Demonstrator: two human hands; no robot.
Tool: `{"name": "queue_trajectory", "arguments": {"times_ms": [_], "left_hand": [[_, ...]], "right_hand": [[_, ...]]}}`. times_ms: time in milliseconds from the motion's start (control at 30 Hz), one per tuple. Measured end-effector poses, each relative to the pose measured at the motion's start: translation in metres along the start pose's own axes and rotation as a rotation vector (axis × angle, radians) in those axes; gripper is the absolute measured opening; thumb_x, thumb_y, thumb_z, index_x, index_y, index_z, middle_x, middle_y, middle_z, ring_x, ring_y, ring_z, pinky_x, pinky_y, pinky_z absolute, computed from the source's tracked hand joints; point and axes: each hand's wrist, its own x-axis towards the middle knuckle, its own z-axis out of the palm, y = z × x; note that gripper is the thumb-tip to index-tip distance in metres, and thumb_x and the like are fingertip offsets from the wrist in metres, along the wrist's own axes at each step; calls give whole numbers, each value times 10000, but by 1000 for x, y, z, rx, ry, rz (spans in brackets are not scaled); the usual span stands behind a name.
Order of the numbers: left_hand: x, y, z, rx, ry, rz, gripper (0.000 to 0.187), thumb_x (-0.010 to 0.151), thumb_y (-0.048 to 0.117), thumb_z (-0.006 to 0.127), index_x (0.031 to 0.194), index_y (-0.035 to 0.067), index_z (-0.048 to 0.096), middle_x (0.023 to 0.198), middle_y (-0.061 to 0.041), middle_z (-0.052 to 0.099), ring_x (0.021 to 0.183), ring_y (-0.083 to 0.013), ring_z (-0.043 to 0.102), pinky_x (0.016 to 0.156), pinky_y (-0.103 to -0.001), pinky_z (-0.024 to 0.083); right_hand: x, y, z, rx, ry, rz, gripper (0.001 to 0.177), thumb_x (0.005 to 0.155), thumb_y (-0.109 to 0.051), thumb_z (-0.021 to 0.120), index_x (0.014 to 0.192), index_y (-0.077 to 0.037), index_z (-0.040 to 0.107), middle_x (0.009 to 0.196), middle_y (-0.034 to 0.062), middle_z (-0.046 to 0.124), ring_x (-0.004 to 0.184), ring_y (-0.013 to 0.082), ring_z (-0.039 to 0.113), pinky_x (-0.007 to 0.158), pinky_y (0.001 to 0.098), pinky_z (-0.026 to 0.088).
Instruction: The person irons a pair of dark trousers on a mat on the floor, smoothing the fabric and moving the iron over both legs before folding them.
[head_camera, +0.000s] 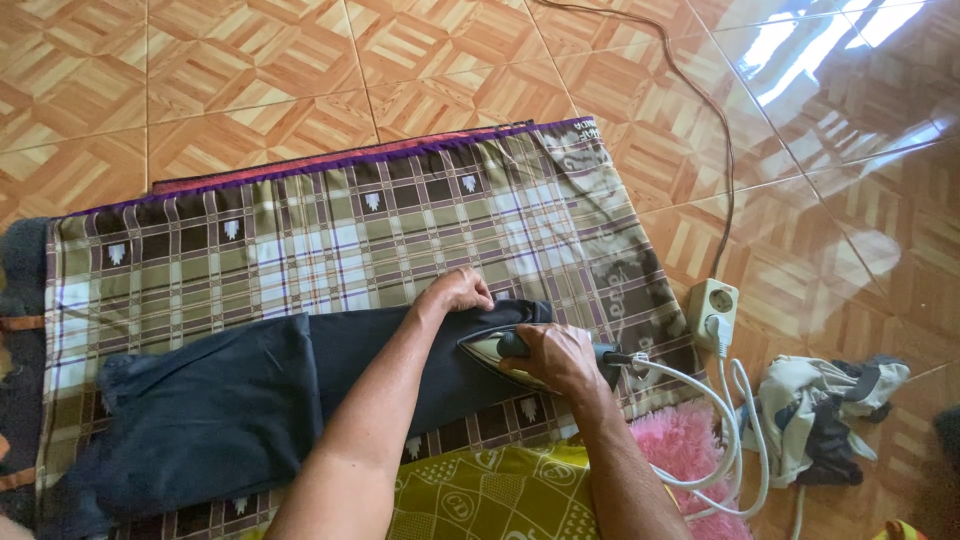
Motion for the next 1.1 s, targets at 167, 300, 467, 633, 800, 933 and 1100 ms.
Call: {"name": "queue_trajectory", "arguments": {"times_ms": [167,300,467,633,800,933,1100], "left_hand": [[23,-6,6,-8,40,36,265,815,398,751,1025,250,817,1051,-60,795,1106,-285,723,947,-417,577],[33,-7,4,12,34,62,236,828,338,708,991,194,803,1059,-106,789,1115,-316,717,934,-432,571],[24,0,-7,47,9,52,246,756,280,774,999,295,807,1084,-55,786,1133,-278,715,958,-394,567],[29,-6,1,-6,17,32,255,795,268,752,1042,292,811,1119,-83,782,1152,-307,710,971,-402,562],[22,0,3,39,37,-18,337,709,277,855,1040,321,806,1092,-34,789,1144,-273,717,968,-394,578],[9,10,-4,62,117,-63,328,682,305,894,993,365,808,1034,-1,790,1086,-252,739,932,-377,591],[21,11,8,32,281,74,282,723,184,747,995,246,788,1053,-125,774,1107,-365,718,963,-495,578]], "right_hand": [[1,0,-1,1,-1,3,452,785,-658,725,910,-228,665,791,70,741,870,342,749,775,507,582],[0,-1,-2,9,-11,1,446,796,-655,713,915,-228,664,785,65,739,872,341,749,774,506,587],[-2,-4,-7,10,-13,-7,429,799,-622,732,908,-213,661,789,78,739,870,353,747,775,522,585],[-2,-5,-8,0,-19,5,415,806,-609,739,919,-216,665,798,77,742,875,346,748,778,512,585],[-2,-6,-8,7,-21,16,401,803,-598,744,917,-221,668,801,65,747,881,338,750,784,504,587],[-1,-5,-7,-13,-24,18,409,797,-617,739,917,-234,664,799,47,746,882,324,753,788,495,592],[1,-8,-1,0,-9,50,420,825,-601,704,967,-210,651,862,91,755,913,354,750,802,523,590]]}}
